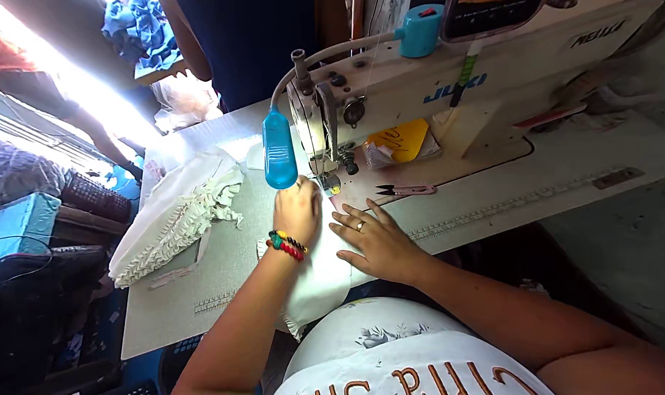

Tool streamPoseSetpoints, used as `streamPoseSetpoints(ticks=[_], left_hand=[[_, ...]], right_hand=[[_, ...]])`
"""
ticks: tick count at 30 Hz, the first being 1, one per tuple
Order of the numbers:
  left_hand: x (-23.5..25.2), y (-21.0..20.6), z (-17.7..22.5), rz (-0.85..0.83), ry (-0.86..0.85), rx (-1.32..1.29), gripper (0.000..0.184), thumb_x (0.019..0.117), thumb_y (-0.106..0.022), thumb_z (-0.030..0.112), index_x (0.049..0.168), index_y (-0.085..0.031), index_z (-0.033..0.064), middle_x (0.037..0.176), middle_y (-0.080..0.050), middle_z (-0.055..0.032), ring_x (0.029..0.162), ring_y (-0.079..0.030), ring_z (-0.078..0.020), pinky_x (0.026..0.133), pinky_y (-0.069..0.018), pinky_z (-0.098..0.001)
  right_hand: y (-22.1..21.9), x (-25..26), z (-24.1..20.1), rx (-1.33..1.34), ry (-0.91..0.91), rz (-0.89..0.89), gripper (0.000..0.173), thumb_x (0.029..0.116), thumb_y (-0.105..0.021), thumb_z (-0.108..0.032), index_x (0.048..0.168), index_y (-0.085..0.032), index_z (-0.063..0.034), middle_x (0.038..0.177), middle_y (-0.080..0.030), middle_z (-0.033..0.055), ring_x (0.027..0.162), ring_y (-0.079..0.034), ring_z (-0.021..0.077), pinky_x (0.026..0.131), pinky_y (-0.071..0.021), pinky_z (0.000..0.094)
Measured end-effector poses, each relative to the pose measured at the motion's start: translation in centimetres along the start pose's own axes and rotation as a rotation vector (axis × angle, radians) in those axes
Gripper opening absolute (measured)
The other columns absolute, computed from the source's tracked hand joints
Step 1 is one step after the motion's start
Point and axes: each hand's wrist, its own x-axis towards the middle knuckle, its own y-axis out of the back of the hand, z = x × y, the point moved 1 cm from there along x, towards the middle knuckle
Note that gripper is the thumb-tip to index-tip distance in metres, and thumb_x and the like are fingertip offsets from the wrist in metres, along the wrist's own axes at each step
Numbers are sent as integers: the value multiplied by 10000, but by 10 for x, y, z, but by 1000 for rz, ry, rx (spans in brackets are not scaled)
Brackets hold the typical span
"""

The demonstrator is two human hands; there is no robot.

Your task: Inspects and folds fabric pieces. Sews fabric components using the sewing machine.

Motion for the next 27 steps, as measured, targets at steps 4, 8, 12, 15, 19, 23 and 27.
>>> streamPoseSetpoints(ticks=[4,8,12,15,19,23,27], left_hand=[[-26,-12,4,-142,-3,-70,373,1009,-595,210,1310,-661,-1,1361,-633,-192,1317,-570,-357,1150,-399,-530],[-22,-12,-5,-157,41,-108,454,1006,-584,268,1398,-615,41,1439,-588,-159,1379,-512,-337,1162,-377,-518],[-12,-7,-14,-180,49,-97,470,1008,-599,290,1406,-610,40,1448,-580,-158,1381,-507,-343,1155,-378,-531],[-8,-8,-10,-171,27,-80,475,988,-621,304,1381,-632,38,1420,-600,-166,1355,-530,-350,1141,-392,-537],[-11,-15,-6,-122,19,-101,489,966,-649,323,1376,-642,56,1416,-608,-145,1348,-541,-333,1149,-381,-548],[-11,-15,-9,-130,27,-109,508,965,-649,349,1389,-634,71,1431,-601,-129,1367,-526,-319,1156,-377,-538],[-6,-14,-12,-146,29,-107,513,963,-649,361,1392,-633,80,1443,-596,-116,1369,-525,-317,1154,-375,-546]], right_hand=[[-3,-9,0,-15,-44,124,646,1028,-397,-602,1415,-596,-125,1492,-567,79,1480,-417,257,1249,-210,569],[-9,-28,-6,-46,-5,218,581,1050,-399,-532,1251,-688,-69,1376,-658,120,1385,-538,313,1184,-310,614],[-16,-53,-11,19,149,293,505,1065,-412,-465,1156,-732,-86,1305,-701,99,1325,-592,310,1138,-357,642],[-10,-63,-4,171,387,297,456,1084,-415,-458,1029,-740,-143,1160,-753,19,1262,-629,227,1170,-328,595],[8,-46,14,250,367,361,479,1097,-391,-446,1173,-729,-116,1152,-747,79,1145,-686,208,1115,-446,478],[3,-19,20,52,179,128,629,1051,-313,-619,1447,-594,-218,1544,-526,3,1516,-355,236,1236,-176,611],[-2,-12,15,-41,158,60,691,1030,-294,-664,1451,-591,-202,1558,-513,-17,1545,-299,245,1236,-107,657]])
